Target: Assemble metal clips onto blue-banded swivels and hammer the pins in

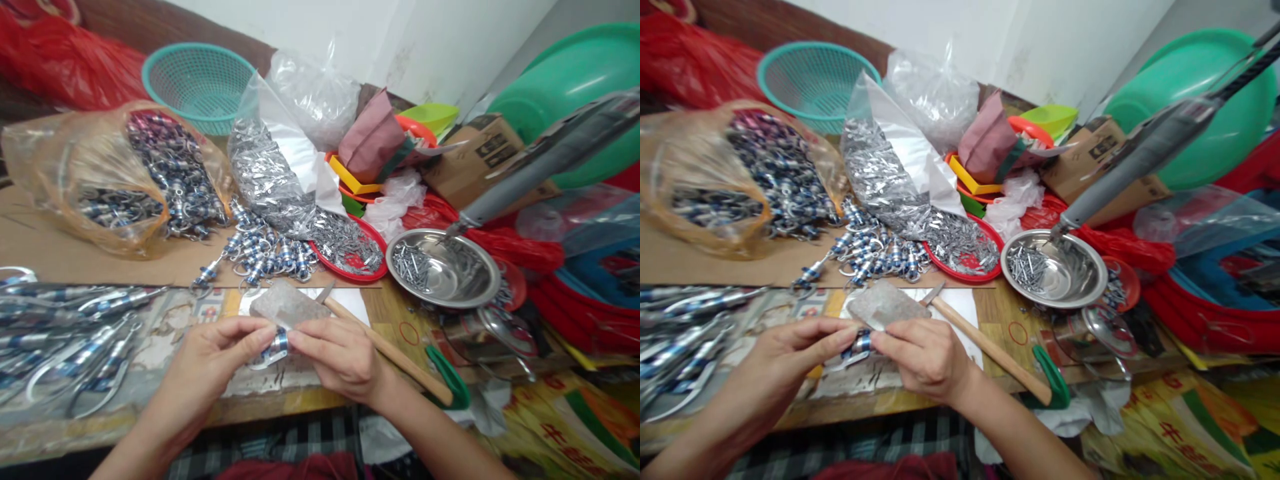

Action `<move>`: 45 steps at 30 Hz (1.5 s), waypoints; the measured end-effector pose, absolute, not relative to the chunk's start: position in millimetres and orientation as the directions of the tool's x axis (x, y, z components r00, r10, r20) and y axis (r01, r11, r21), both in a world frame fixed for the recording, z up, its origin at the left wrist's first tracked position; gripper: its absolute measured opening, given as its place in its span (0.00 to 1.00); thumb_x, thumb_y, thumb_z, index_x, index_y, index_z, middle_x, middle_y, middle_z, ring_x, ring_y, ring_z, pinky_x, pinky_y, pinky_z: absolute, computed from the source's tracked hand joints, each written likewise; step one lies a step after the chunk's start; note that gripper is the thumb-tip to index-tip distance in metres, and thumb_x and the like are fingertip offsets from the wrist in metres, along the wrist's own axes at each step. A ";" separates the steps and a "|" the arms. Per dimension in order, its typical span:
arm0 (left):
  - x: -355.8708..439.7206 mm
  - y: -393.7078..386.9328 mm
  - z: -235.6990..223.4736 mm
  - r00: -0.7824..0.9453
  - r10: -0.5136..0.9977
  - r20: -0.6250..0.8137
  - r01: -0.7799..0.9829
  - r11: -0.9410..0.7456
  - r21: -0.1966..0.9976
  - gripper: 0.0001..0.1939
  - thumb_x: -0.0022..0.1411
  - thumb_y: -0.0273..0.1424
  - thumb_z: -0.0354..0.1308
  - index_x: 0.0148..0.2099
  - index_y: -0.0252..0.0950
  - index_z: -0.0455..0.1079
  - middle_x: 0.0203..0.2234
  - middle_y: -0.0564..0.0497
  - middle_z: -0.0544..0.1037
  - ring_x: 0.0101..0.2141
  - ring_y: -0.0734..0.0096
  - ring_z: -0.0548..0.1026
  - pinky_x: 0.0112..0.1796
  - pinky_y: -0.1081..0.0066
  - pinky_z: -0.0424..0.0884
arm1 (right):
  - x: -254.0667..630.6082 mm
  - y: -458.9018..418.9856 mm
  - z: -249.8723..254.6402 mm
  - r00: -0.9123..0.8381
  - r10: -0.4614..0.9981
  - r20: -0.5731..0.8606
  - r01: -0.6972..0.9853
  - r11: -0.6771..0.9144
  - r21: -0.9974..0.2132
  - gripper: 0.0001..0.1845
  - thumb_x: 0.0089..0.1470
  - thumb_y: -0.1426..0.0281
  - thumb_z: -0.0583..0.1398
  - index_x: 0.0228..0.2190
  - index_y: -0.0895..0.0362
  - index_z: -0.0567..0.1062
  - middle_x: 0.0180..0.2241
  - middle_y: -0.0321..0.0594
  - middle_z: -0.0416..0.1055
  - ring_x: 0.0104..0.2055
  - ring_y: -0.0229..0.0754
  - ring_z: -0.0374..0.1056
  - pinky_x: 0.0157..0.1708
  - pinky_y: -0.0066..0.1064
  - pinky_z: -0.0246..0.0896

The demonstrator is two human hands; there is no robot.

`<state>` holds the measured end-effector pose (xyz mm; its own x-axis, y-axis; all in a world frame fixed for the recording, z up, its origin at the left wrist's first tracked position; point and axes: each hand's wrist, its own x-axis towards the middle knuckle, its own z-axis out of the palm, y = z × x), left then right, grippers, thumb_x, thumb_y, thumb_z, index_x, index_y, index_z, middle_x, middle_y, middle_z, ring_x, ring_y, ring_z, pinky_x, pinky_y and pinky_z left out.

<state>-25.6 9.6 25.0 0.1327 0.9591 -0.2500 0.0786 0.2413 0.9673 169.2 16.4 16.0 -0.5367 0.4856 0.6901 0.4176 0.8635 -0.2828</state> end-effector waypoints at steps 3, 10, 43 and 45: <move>-21.4 7.2 23.4 0.162 0.938 -0.308 -0.055 0.320 0.946 0.21 0.44 0.37 0.66 0.43 0.37 0.73 0.33 0.50 0.81 0.37 0.62 0.77 0.39 0.67 0.73 | 165.3 10.6 19.3 -0.479 0.585 0.654 0.420 0.807 -0.415 0.15 0.53 0.79 0.55 0.42 0.59 0.74 0.33 0.45 0.76 0.33 0.38 0.72 0.30 0.26 0.69; -11.7 8.1 18.3 0.129 0.940 -0.317 -0.159 0.335 0.929 0.31 0.43 0.36 0.67 0.49 0.38 0.60 0.29 0.52 0.79 0.35 0.61 0.78 0.38 0.64 0.75 | 201.3 68.9 31.9 -0.296 0.895 0.334 0.821 0.418 -0.390 0.12 0.57 0.69 0.54 0.38 0.54 0.77 0.39 0.41 0.75 0.41 0.39 0.70 0.43 0.30 0.65; -18.1 15.2 11.8 0.230 0.924 -0.305 -0.205 0.352 0.913 0.20 0.43 0.28 0.67 0.40 0.37 0.65 0.26 0.56 0.77 0.29 0.72 0.75 0.32 0.73 0.71 | 154.3 12.0 26.4 -0.587 0.638 0.499 0.601 0.756 -0.259 0.14 0.55 0.80 0.50 0.35 0.60 0.74 0.30 0.45 0.74 0.33 0.43 0.67 0.31 0.35 0.63; -19.2 15.1 13.4 0.224 0.929 -0.294 -0.114 0.324 0.939 0.18 0.43 0.30 0.67 0.40 0.36 0.71 0.28 0.53 0.79 0.32 0.69 0.76 0.34 0.72 0.72 | 156.5 7.7 24.4 -0.568 0.674 0.472 0.605 0.731 -0.316 0.15 0.54 0.80 0.50 0.38 0.58 0.74 0.32 0.45 0.73 0.35 0.44 0.66 0.34 0.35 0.63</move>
